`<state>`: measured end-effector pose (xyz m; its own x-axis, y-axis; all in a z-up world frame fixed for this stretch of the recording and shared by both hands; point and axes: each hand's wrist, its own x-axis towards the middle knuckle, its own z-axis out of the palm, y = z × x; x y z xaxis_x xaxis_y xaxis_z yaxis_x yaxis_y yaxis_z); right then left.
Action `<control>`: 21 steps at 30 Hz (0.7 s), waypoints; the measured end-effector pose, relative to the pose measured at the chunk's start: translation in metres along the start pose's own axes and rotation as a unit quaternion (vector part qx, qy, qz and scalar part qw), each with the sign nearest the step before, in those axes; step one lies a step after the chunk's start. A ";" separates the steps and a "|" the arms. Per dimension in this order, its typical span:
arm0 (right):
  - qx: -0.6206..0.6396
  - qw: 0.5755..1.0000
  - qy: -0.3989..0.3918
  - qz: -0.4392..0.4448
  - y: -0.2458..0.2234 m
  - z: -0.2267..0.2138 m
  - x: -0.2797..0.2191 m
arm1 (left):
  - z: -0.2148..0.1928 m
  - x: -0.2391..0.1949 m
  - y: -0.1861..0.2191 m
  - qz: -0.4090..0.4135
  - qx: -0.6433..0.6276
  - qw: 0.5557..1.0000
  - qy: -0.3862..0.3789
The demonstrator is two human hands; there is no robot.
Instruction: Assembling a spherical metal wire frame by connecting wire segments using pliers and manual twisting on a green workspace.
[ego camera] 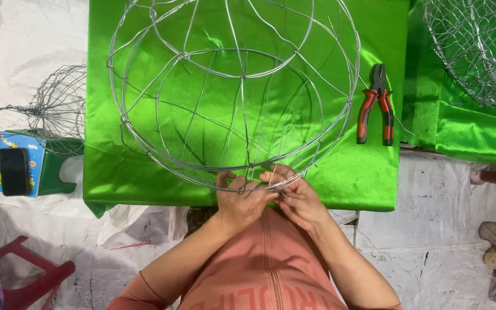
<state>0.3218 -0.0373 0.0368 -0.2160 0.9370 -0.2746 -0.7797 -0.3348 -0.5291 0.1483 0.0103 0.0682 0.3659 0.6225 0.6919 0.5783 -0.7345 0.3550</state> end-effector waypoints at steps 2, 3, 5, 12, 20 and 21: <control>-0.031 0.999 -0.004 -0.005 0.002 0.003 0.001 | -0.001 0.004 0.000 0.007 -0.003 1.000 0.000; -0.062 0.998 -0.010 -0.009 0.004 0.005 0.002 | -0.001 0.006 0.000 0.014 -0.005 1.000 0.000; -0.078 0.997 0.015 -0.023 0.013 -0.006 0.004 | -0.010 0.023 0.003 0.012 -0.013 1.000 -0.003; -0.071 0.994 0.075 -0.035 0.012 0.002 0.007 | 0.015 -0.018 -0.006 0.013 -0.016 0.999 -0.025; -0.098 0.984 0.144 -0.037 -0.001 0.030 0.012 | 0.005 0.000 0.000 0.009 -0.022 1.000 -0.019; -0.110 0.978 0.170 -0.039 -0.003 0.036 0.013 | 0.005 0.001 0.001 0.008 -0.020 1.000 -0.018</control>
